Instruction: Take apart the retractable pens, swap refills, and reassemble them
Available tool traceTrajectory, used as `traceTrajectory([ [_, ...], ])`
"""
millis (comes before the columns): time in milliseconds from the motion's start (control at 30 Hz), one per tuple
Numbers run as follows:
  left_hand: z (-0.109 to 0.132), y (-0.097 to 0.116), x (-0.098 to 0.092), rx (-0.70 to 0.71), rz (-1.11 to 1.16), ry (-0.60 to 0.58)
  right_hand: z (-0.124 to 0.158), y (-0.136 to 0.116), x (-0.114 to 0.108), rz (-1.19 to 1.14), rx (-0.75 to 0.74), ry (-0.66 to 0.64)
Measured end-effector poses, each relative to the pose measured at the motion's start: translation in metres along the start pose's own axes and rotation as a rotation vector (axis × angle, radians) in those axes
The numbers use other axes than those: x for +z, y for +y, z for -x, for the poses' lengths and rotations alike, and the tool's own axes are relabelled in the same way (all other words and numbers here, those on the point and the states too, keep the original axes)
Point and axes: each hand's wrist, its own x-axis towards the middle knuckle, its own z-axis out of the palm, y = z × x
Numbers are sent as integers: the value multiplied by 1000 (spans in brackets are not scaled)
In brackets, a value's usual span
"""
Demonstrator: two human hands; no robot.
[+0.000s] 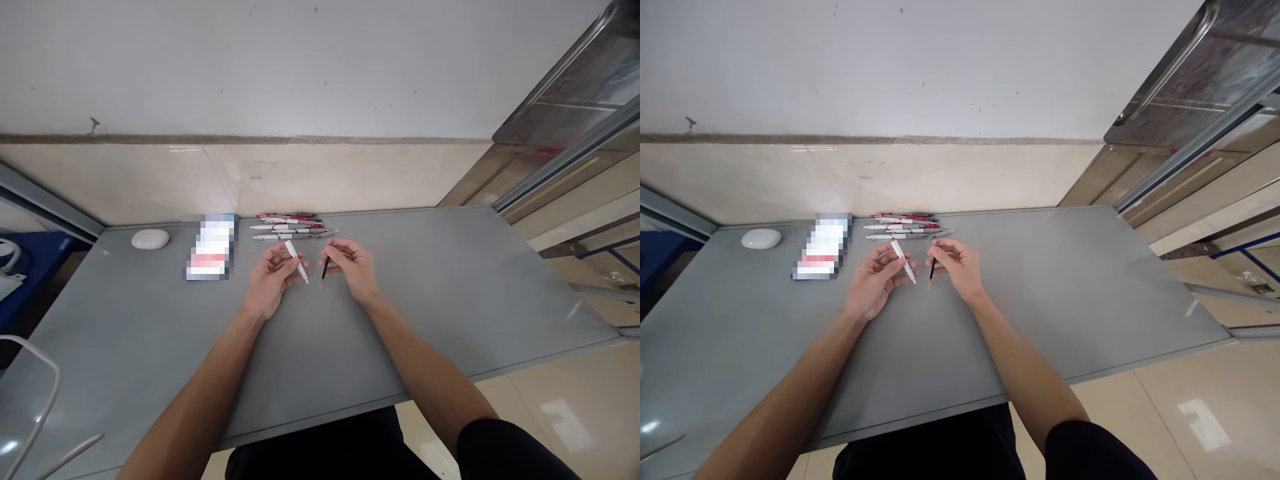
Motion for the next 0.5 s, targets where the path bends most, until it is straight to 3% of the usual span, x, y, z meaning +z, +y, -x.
traceTrajectory([
  [500, 0, 4, 0, 27, 21, -21, -1, 1, -2, -27, -52, 30],
])
